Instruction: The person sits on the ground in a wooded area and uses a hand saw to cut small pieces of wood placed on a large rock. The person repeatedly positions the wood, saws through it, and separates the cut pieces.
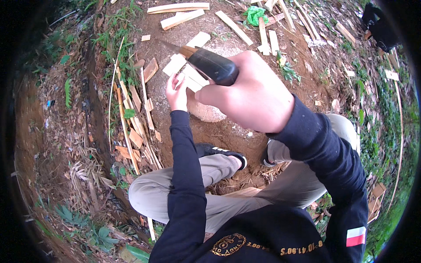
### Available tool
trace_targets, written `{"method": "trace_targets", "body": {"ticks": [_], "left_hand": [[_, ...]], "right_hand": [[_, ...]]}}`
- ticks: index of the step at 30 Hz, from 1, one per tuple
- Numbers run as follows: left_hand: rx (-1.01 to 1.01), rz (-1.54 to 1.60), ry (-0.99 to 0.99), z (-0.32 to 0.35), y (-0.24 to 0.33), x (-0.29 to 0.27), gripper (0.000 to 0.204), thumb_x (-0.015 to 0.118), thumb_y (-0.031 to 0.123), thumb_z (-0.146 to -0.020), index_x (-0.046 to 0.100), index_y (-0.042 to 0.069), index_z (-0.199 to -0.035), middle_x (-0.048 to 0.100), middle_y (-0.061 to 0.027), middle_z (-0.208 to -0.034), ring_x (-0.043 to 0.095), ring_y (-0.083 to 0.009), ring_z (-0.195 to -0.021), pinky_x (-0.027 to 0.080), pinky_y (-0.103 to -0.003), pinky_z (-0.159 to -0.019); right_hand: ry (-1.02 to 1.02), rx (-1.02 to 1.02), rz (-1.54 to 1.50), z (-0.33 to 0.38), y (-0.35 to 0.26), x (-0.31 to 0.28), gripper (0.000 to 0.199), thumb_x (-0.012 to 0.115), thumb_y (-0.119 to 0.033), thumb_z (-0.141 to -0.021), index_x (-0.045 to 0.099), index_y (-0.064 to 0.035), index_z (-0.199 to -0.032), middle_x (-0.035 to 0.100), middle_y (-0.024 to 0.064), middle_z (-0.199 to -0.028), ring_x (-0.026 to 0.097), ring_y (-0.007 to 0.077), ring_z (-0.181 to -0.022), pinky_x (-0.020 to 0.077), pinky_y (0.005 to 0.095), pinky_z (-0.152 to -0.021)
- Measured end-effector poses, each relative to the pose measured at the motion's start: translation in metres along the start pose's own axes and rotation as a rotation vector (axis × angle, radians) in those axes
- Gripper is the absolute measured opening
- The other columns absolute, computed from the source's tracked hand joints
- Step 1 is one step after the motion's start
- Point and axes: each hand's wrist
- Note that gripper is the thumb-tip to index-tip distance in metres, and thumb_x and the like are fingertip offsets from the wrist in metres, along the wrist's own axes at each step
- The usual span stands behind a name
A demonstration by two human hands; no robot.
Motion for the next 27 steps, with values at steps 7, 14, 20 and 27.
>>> {"method": "trace_targets", "body": {"ticks": [7, 14, 20, 27], "left_hand": [[-0.068, -0.267, -0.437, -0.005, 0.056, -0.006, 0.049, 0.067, 0.004, -0.09, 0.053, -0.002, -0.136, 0.064, -0.0108, -0.119, 0.061, -0.0098, -0.094, 0.051, -0.023, -0.083], [0.004, 0.075, -0.149, -0.031, 0.063, -0.017, 0.038, 0.064, 0.007, -0.094, 0.055, -0.004, -0.129, 0.064, -0.0107, -0.117, 0.065, -0.0137, -0.092, 0.056, -0.027, -0.078], [0.52, -0.81, -0.095, -0.033, 0.064, -0.004, 0.036, 0.064, 0.002, -0.079, 0.065, 0.004, -0.115, 0.068, -0.0171, -0.108, 0.067, -0.0262, -0.103, 0.052, -0.036, -0.088], [0.451, -0.656, -0.123, -0.024, 0.035, -0.001, 0.024, 0.064, 0.011, -0.083, 0.066, -0.001, -0.104, 0.069, -0.0174, -0.093, 0.068, -0.0318, -0.087, 0.053, -0.038, -0.077]], "right_hand": [[0.135, -0.054, -0.08, -0.001, 0.003, -0.015, 0.019, 0.072, -0.012, -0.08, 0.057, -0.0029, -0.073, 0.051, 0.0002, -0.052, 0.046, 0.0072, -0.042, 0.0348, 0.0248, -0.041], [0.209, -0.078, -0.184, 0.0, -0.002, -0.022, 0.022, 0.071, -0.007, -0.083, 0.051, -0.0059, -0.073, 0.045, -0.0026, -0.05, 0.038, 0.0055, -0.036, 0.0272, 0.0226, -0.035], [0.181, 0.005, -0.284, -0.001, -0.011, -0.017, 0.023, 0.069, -0.005, -0.083, 0.049, -0.0063, -0.071, 0.044, -0.0016, -0.048, 0.037, 0.0073, -0.034, 0.0278, 0.0236, -0.034], [0.103, 0.059, -0.307, -0.006, -0.017, -0.008, 0.017, 0.071, -0.011, -0.08, 0.057, -0.0038, -0.073, 0.049, -0.0004, -0.051, 0.044, 0.0075, -0.037, 0.0325, 0.0234, -0.036]]}}
Point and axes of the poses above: each hand's wrist, its own z-axis away from the middle knuckle, its own x-axis out of the palm, y = z × x
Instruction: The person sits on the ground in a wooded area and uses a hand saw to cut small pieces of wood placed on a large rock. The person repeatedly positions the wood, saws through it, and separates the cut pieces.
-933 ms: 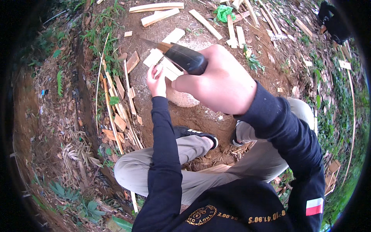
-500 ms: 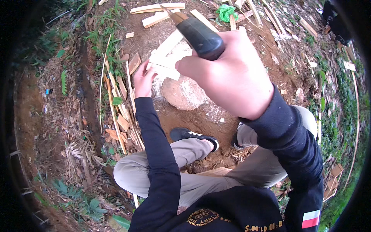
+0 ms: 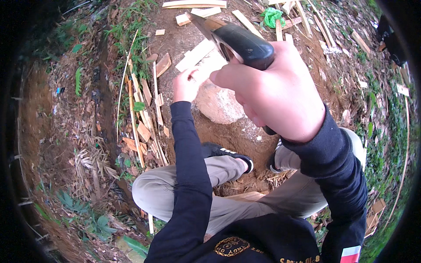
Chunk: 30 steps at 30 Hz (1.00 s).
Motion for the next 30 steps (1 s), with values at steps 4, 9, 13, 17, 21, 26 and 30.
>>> {"method": "trace_targets", "body": {"ticks": [4, 9, 13, 17, 21, 26, 30], "left_hand": [[-0.37, 0.684, 0.361, 0.008, -0.005, 0.004, 0.031, 0.065, 0.01, -0.089, 0.059, -0.001, -0.117, 0.067, -0.0148, -0.107, 0.068, -0.0234, -0.09, 0.055, -0.031, -0.076], [-0.396, 1.506, 0.217, 0.009, 0.014, -0.024, 0.043, 0.059, 0.0, -0.093, 0.043, -0.006, -0.132, 0.058, -0.0185, -0.127, 0.062, -0.0255, -0.112, 0.053, -0.039, -0.099], [-0.378, 1.835, 0.271, 0.014, 0.022, -0.022, 0.044, 0.053, -0.004, -0.094, 0.038, -0.008, -0.135, 0.053, -0.024, -0.133, 0.054, -0.0326, -0.125, 0.047, -0.047, -0.109], [-0.542, 2.299, 0.21, 0.019, 0.056, 0.002, 0.039, 0.046, 0.002, -0.099, 0.038, -0.008, -0.136, 0.048, -0.0287, -0.137, 0.049, -0.0384, -0.129, 0.039, -0.055, -0.113], [-0.614, 2.148, 0.096, 0.029, 0.08, 0.021, 0.035, 0.05, 0.01, -0.101, 0.046, 0.0, -0.134, 0.056, -0.016, -0.131, 0.058, -0.0269, -0.117, 0.046, -0.049, -0.105], [-0.472, 1.767, 0.063, 0.033, 0.1, 0.026, 0.037, 0.057, 0.011, -0.098, 0.047, 0.001, -0.133, 0.059, -0.0106, -0.126, 0.06, -0.0185, -0.114, 0.049, -0.034, -0.101], [-0.32, 1.554, 0.169, 0.027, 0.126, 0.022, 0.049, 0.06, -0.004, -0.092, 0.036, 0.0, -0.135, 0.056, -0.0152, -0.127, 0.06, -0.0219, -0.115, 0.051, -0.037, -0.1]], "right_hand": [[-0.015, 0.035, -0.023, -0.008, 0.002, 0.011, 0.016, 0.071, -0.013, -0.08, 0.061, -0.0026, -0.075, 0.051, 0.0, -0.052, 0.046, 0.0078, -0.038, 0.0333, 0.0228, -0.037], [0.043, -0.023, -0.092, -0.016, 0.006, 0.021, 0.016, 0.069, -0.01, -0.082, 0.058, -0.0031, -0.073, 0.046, -0.0004, -0.049, 0.038, 0.0081, -0.034, 0.0283, 0.0235, -0.035], [0.053, -0.057, -0.049, -0.027, 0.009, 0.03, 0.019, 0.068, -0.009, -0.083, 0.056, -0.0034, -0.07, 0.045, -0.0009, -0.048, 0.038, 0.0078, -0.033, 0.0287, 0.0233, -0.035], [0.095, -0.095, -0.003, -0.037, 0.013, 0.037, 0.02, 0.068, -0.009, -0.084, 0.056, -0.0035, -0.069, 0.046, -0.0009, -0.048, 0.038, 0.0078, -0.034, 0.0295, 0.0233, -0.035], [0.104, -0.085, 0.004, -0.044, 0.013, 0.042, 0.019, 0.069, -0.008, -0.084, 0.057, -0.0032, -0.07, 0.046, -0.001, -0.048, 0.039, 0.0081, -0.034, 0.0298, 0.0235, -0.035], [0.158, -0.133, 0.088, -0.049, 0.018, 0.042, 0.021, 0.07, -0.008, -0.084, 0.058, -0.0022, -0.068, 0.049, 0.0004, -0.048, 0.042, 0.0075, -0.034, 0.0302, 0.0235, -0.034], [0.213, -0.197, 0.265, -0.052, 0.025, 0.04, 0.03, 0.072, -0.016, -0.086, 0.057, -0.0035, -0.064, 0.05, -0.0004, -0.048, 0.044, 0.007, -0.035, 0.032, 0.0227, -0.035]]}}
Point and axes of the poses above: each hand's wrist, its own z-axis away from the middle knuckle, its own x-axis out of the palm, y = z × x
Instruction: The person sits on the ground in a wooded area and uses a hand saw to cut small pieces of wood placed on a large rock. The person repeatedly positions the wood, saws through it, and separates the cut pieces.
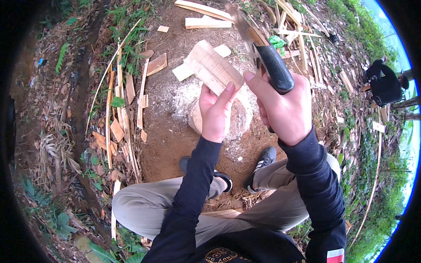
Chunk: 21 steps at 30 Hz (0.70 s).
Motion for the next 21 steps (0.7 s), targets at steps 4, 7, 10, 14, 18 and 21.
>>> {"method": "trace_targets", "body": {"ticks": [4, 7, 10, 14, 18, 21], "left_hand": [[0.119, -0.103, -0.001, 0.003, 0.008, 0.009, 0.054, 0.067, -0.003, -0.089, 0.038, 0.002, -0.134, 0.055, -0.0136, -0.125, 0.061, -0.0207, -0.113, 0.056, -0.035, -0.09], [0.04, -0.148, 0.013, 0.004, 0.019, 0.015, 0.059, 0.073, -0.001, -0.084, 0.037, 0.0, -0.13, 0.053, -0.0141, -0.126, 0.058, -0.021, -0.115, 0.049, -0.035, -0.098], [0.089, -0.206, 0.019, 0.007, 0.023, 0.018, 0.06, 0.075, 0.001, -0.083, 0.037, 0.001, -0.13, 0.053, -0.0135, -0.126, 0.056, -0.0202, -0.118, 0.047, -0.034, -0.1], [0.124, -0.209, -0.004, 0.004, 0.025, 0.019, 0.058, 0.074, 0.0, -0.084, 0.037, 0.001, -0.129, 0.053, -0.0127, -0.126, 0.054, -0.0194, -0.119, 0.046, -0.034, -0.101], [0.096, -0.16, -0.02, 0.005, 0.026, 0.025, 0.057, 0.073, 0.0, -0.085, 0.037, 0.002, -0.13, 0.053, -0.0123, -0.126, 0.054, -0.0192, -0.119, 0.045, -0.034, -0.101], [0.088, -0.183, -0.029, 0.004, 0.028, 0.022, 0.055, 0.072, 0.001, -0.087, 0.037, 0.002, -0.13, 0.053, -0.0119, -0.126, 0.053, -0.0184, -0.119, 0.045, -0.033, -0.102]], "right_hand": [[0.044, -0.009, 0.027, 0.002, -0.004, -0.002, 0.03, 0.072, -0.016, -0.087, 0.056, -0.0042, -0.063, 0.05, -0.0006, -0.048, 0.044, 0.0063, -0.036, 0.0319, 0.0222, -0.035], [0.032, -0.019, -0.025, 0.002, -0.004, -0.008, 0.031, 0.072, -0.017, -0.087, 0.056, -0.0044, -0.063, 0.049, -0.0009, -0.048, 0.043, 0.006, -0.036, 0.0312, 0.0222, -0.035], [0.037, 0.014, -0.042, 0.005, -0.005, -0.009, 0.032, 0.072, -0.017, -0.087, 0.056, -0.0042, -0.063, 0.049, -0.001, -0.048, 0.043, 0.0061, -0.036, 0.0309, 0.0224, -0.035], [0.023, 0.023, -0.029, 0.006, -0.004, -0.012, 0.032, 0.072, -0.019, -0.087, 0.056, -0.0038, -0.064, 0.05, -0.0009, -0.048, 0.044, 0.0062, -0.036, 0.0311, 0.0226, -0.035], [0.016, 0.031, -0.012, 0.006, -0.003, -0.018, 0.032, 0.073, -0.02, -0.086, 0.057, -0.0034, -0.065, 0.05, -0.0009, -0.048, 0.045, 0.0061, -0.037, 0.0318, 0.0223, -0.036], [0.006, 0.029, -0.019, 0.006, -0.003, -0.021, 0.032, 0.073, -0.021, -0.086, 0.058, -0.0035, -0.065, 0.05, -0.0012, -0.048, 0.045, 0.006, -0.037, 0.0319, 0.0222, -0.036]]}}
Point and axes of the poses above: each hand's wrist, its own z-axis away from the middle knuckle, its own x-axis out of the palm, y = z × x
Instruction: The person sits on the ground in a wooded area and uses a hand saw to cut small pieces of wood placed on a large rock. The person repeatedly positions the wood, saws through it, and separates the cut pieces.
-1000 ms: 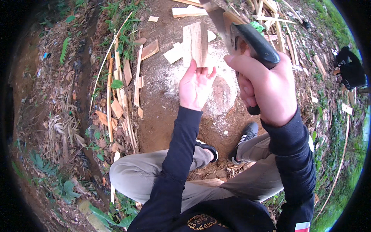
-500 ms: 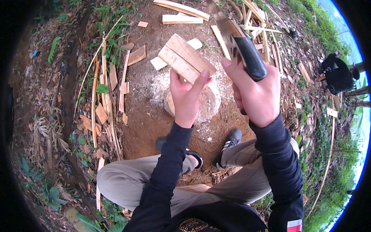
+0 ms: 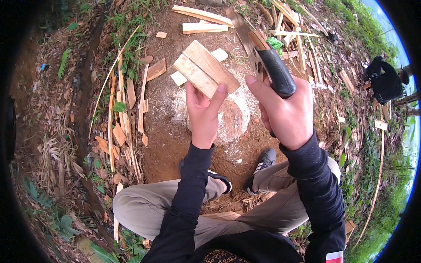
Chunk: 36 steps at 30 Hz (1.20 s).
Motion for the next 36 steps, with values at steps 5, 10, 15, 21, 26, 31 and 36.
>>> {"method": "trace_targets", "body": {"ticks": [5, 10, 15, 21, 26, 31, 36], "left_hand": [[0.209, -0.447, 0.026, 0.003, 0.0, -0.014, 0.052, 0.073, 0.003, -0.086, 0.043, 0.002, -0.128, 0.055, -0.0101, -0.126, 0.054, -0.0174, -0.116, 0.046, -0.034, -0.098], [0.702, -0.948, 0.042, -0.001, 0.014, -0.022, 0.041, 0.075, 0.003, -0.073, 0.06, 0.008, -0.111, 0.06, -0.0112, -0.11, 0.058, -0.0306, -0.103, 0.047, -0.039, -0.09], [0.89, -1.049, 0.087, 0.0, 0.015, -0.029, 0.032, 0.07, 0.0, -0.072, 0.066, 0.013, -0.101, 0.061, -0.0073, -0.108, 0.06, -0.0271, -0.104, 0.044, -0.045, -0.095], [1.027, -1.142, 0.07, 0.001, 0.023, -0.027, 0.035, 0.068, -0.005, -0.071, 0.067, 0.015, -0.1, 0.061, -0.0051, -0.107, 0.062, -0.0245, -0.103, 0.043, -0.048, -0.097], [0.44, -0.862, 0.055, -0.002, 0.019, -0.021, 0.031, 0.075, 0.0, -0.073, 0.066, 0.01, -0.101, 0.062, -0.007, -0.106, 0.064, -0.0286, -0.1, 0.049, -0.038, -0.09], [-0.025, -0.186, 0.131, -0.005, 0.01, -0.026, 0.047, 0.072, 0.017, -0.092, 0.047, -0.007, -0.123, 0.063, -0.0135, -0.112, 0.062, -0.0131, -0.103, 0.05, -0.027, -0.089], [-0.377, 0.166, 0.01, -0.01, 0.016, -0.046, 0.043, 0.046, 0.035, -0.105, 0.047, 0.001, -0.133, 0.061, -0.0073, -0.122, 0.063, -0.0174, -0.105, 0.052, -0.038, -0.095]], "right_hand": [[0.02, 0.015, -0.024, 0.0, 0.002, -0.002, 0.031, 0.073, -0.021, -0.086, 0.059, -0.0035, -0.065, 0.051, -0.0013, -0.049, 0.046, 0.0059, -0.038, 0.0327, 0.0226, -0.037], [0.017, 0.03, -0.001, -0.001, 0.0, -0.006, 0.032, 0.073, -0.022, -0.087, 0.059, -0.003, -0.065, 0.051, -0.001, -0.049, 0.047, 0.0064, -0.038, 0.0349, 0.0233, -0.038], [0.0, 0.053, -0.004, 0.0, 0.0, -0.008, 0.033, 0.073, -0.023, -0.086, 0.059, -0.0027, -0.064, 0.052, -0.0008, -0.049, 0.048, 0.007, -0.038, 0.0358, 0.0238, -0.038], [-0.005, 0.07, -0.033, 0.001, 0.0, -0.008, 0.032, 0.073, -0.023, -0.086, 0.059, -0.0029, -0.065, 0.052, -0.0007, -0.051, 0.047, 0.0068, -0.039, 0.036, 0.0235, -0.038], [0.016, 0.106, -0.053, 0.002, -0.002, -0.007, 0.032, 0.073, -0.023, -0.086, 0.059, -0.0027, -0.066, 0.051, -0.001, -0.051, 0.047, 0.0067, -0.039, 0.0358, 0.0231, -0.038], [-0.002, 0.106, -0.056, 0.002, -0.001, -0.008, 0.032, 0.074, -0.022, -0.086, 0.057, -0.0032, -0.065, 0.05, -0.0007, -0.05, 0.046, 0.0072, -0.038, 0.035, 0.0233, -0.037], [-0.022, 0.11, -0.114, 0.001, 0.0, -0.007, 0.034, 0.074, -0.02, -0.086, 0.055, -0.0047, -0.062, 0.049, -0.0006, -0.049, 0.044, 0.0077, -0.036, 0.0333, 0.0237, -0.035]]}}
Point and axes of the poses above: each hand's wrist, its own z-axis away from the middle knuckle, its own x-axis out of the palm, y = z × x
